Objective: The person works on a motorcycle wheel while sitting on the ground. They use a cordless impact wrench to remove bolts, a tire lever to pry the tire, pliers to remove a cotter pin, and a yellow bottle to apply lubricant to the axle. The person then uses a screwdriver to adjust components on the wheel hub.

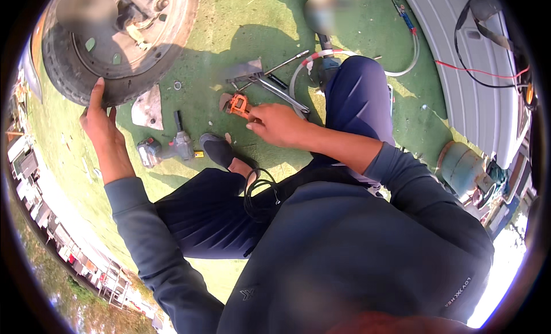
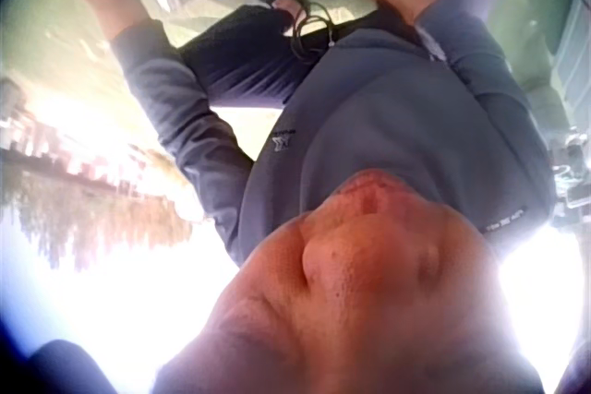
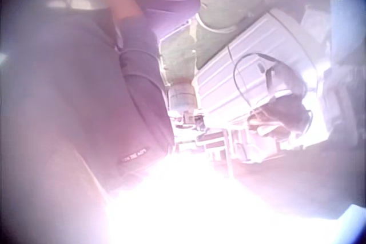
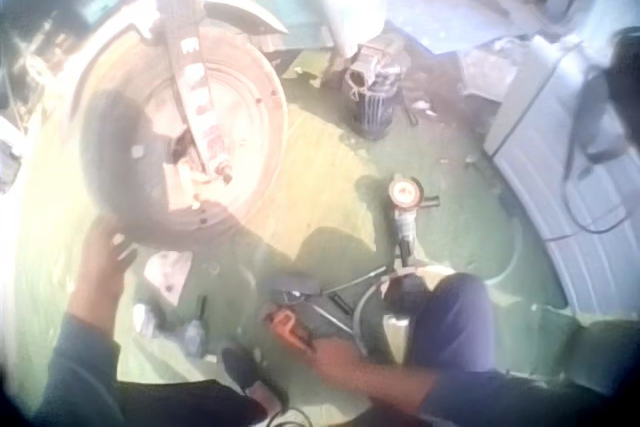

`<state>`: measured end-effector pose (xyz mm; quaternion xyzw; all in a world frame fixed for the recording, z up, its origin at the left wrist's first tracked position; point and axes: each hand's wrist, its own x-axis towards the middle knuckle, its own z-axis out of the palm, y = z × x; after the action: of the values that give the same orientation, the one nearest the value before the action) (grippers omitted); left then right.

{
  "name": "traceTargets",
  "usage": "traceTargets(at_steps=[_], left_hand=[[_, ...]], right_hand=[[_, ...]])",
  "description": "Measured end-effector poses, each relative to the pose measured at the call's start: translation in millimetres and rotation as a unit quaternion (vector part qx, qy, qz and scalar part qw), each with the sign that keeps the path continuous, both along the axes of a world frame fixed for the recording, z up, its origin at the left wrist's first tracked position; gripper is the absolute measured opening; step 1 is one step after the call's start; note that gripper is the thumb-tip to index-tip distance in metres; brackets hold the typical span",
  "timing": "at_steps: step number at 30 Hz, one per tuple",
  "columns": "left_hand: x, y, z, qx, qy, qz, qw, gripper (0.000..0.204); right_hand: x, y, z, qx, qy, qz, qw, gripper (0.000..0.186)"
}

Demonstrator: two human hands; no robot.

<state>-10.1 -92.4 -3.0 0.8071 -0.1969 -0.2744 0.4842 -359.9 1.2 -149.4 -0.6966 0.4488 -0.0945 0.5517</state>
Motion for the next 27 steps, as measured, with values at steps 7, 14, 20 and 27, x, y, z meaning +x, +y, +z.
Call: traceTargets(at_steps=[7,14,20,27], left_hand=[[41.7,-6.4,-9.5,0.063,-0.026,-0.016,0.998,0.081],[25.1,-9.0,-20.5,0.082,-0.111,-0.056,0.989,0.081],[27.6,-24.9,-13.1,0.105,-0.220,-0.104,0.964,0.078],[-24.5,-32.7,-33.7,0.130,-0.346,-0.200,0.907,0.077]], right_hand=[[-97.2,-2.0,94.8,-0.141,-0.136,-0.210,0.958,0.014],[-234.9,63.7,86.5,-0.183,0.013,-0.540,0.822,0.016],[-355.5,190.3,-52.1,0.008,0.274,-0.691,0.669,0.028],[-452.2,314.6,-113.9,0.159,0.450,-0.678,0.560,0.027]])
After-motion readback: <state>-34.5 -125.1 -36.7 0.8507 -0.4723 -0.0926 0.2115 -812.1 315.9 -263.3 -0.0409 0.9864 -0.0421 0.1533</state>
